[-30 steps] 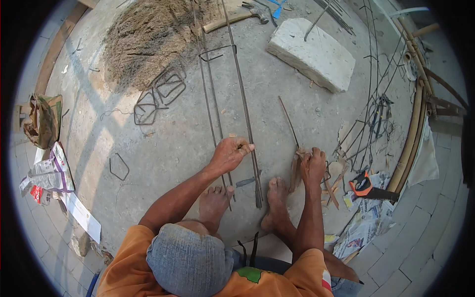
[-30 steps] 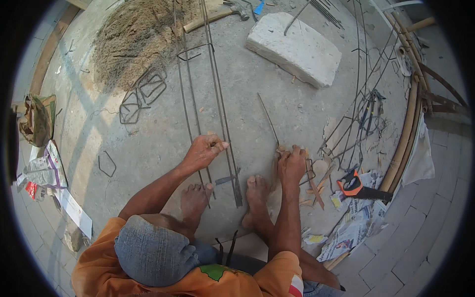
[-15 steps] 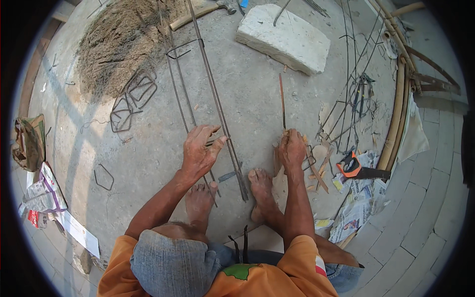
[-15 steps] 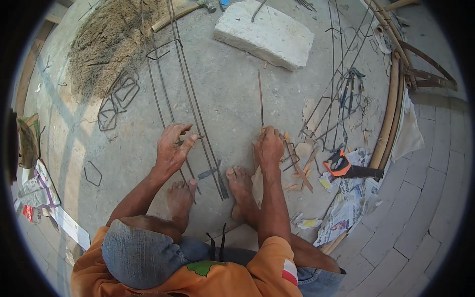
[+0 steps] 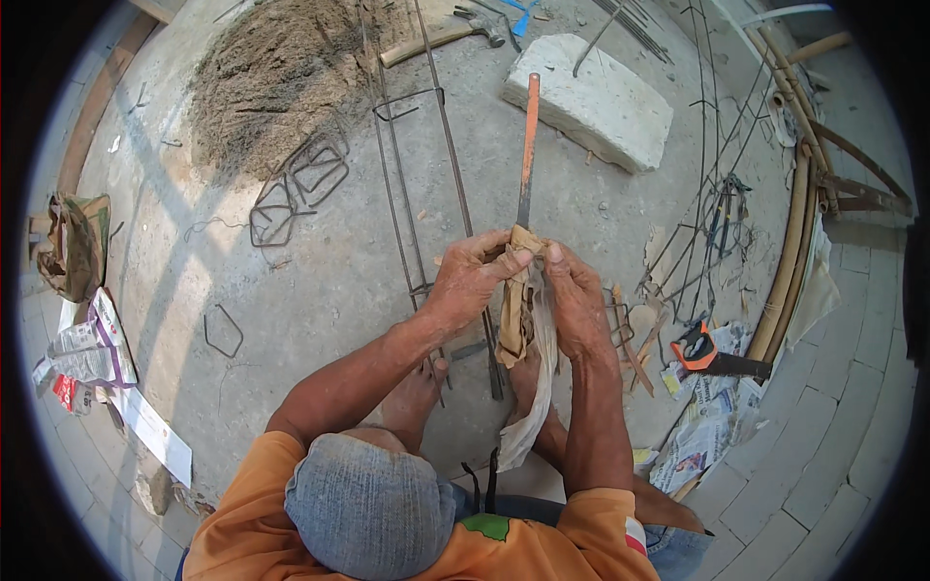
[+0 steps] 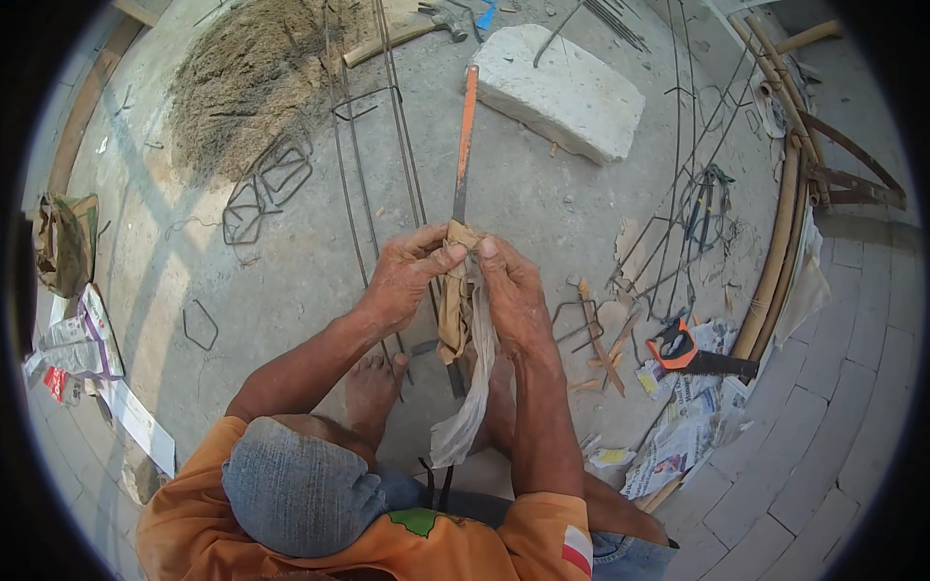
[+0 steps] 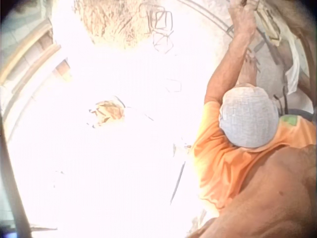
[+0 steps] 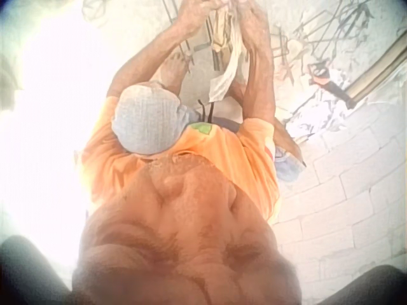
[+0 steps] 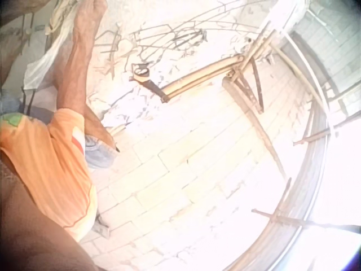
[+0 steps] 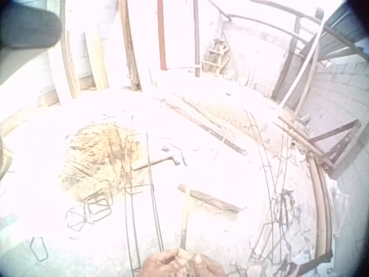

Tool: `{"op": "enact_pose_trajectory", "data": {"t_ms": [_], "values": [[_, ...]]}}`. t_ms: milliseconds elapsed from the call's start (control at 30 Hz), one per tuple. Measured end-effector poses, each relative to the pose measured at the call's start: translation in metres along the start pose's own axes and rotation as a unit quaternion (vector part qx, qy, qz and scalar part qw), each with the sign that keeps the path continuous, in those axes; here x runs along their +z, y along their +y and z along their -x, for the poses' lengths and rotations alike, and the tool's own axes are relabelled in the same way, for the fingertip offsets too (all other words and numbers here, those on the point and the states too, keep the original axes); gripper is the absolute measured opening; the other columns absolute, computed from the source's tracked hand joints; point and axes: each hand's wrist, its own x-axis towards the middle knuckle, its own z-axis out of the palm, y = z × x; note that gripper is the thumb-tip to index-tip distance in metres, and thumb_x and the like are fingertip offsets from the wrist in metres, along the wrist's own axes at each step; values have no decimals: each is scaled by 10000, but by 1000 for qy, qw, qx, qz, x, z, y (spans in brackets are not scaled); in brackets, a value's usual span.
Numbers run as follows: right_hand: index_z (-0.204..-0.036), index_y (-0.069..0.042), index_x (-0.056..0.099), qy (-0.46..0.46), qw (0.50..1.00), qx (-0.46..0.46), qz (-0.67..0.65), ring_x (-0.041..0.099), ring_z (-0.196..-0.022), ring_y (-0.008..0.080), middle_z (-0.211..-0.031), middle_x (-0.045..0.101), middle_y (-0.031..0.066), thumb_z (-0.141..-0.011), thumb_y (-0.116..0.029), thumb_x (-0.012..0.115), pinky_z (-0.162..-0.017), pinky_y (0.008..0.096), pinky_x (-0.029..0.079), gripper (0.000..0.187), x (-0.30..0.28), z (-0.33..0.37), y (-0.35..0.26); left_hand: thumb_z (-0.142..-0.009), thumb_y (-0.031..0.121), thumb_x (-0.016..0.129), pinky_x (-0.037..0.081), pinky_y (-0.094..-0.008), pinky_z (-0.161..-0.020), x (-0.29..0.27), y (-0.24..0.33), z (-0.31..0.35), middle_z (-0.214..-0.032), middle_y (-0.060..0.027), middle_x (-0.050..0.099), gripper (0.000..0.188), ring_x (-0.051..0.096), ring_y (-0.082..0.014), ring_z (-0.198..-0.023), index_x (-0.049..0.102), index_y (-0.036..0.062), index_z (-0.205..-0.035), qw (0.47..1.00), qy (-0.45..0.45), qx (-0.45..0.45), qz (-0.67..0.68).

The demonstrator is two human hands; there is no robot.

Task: The person assembles a rebar cage by positioning metal rods and securing them with wire ties.

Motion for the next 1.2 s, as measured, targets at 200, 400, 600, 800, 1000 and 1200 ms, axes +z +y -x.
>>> {"op": "enact_pose_trajectory", "data": {"t_ms": [200,400,600,800,1000,1200], "values": [[-1285,52,503,-19,998,-27,45,562,-1062,177,-1156,605,159,-947,-236,624,-911,296,451,459,14,13,9,-916,133,644,525,-273,-777,-23,5,4,-1007,-76,686,260,641,-126,-883,643,-22,-1125,995,34,-18,88],[-1327,43,463,-48,990,-50,125,578,-1063,189,-1168,604,166,-939,-153,612,-919,305,457,459,11,6,18,-909,132,648,502,-333,-903,-33,11,10,-1088,-112,677,278,639,-175,-995,639,-19,-1142,989,-35,-51,133],[-1308,28,465,-86,991,1,-105,629,-975,173,-1125,624,147,-918,-116,617,-844,289,511,443,20,0,19,-847,178,713,403,-416,-1060,-40,14,10,-1297,-142,588,338,550,-245,-1203,664,47,-1154,958,-127,2,259],[-1334,22,415,-140,914,93,-369,659,-871,170,-1083,621,91,-847,-93,654,-714,275,561,555,21,-4,72,-774,216,785,435,-400,-1014,-48,16,6,-1168,-138,665,310,593,-242,-1150,687,59,-1023,972,-177,43,147],[-1336,-15,436,-135,932,92,-323,621,-712,154,-922,610,58,-854,-123,641,-575,261,532,535,37,4,69,-793,163,791,515,-293,-783,-55,15,24,-931,-57,699,280,645,-135,-867,665,35,-1008,990,-117,13,84],[-1037,-90,536,-241,862,120,-429,540,-691,144,-764,506,37,-873,-424,655,-456,260,412,391,24,16,94,-812,171,773,526,-289,-768,-25,32,15,-961,-84,698,280,645,-133,-890,655,28,-1023,987,-103,-3,122]]}}
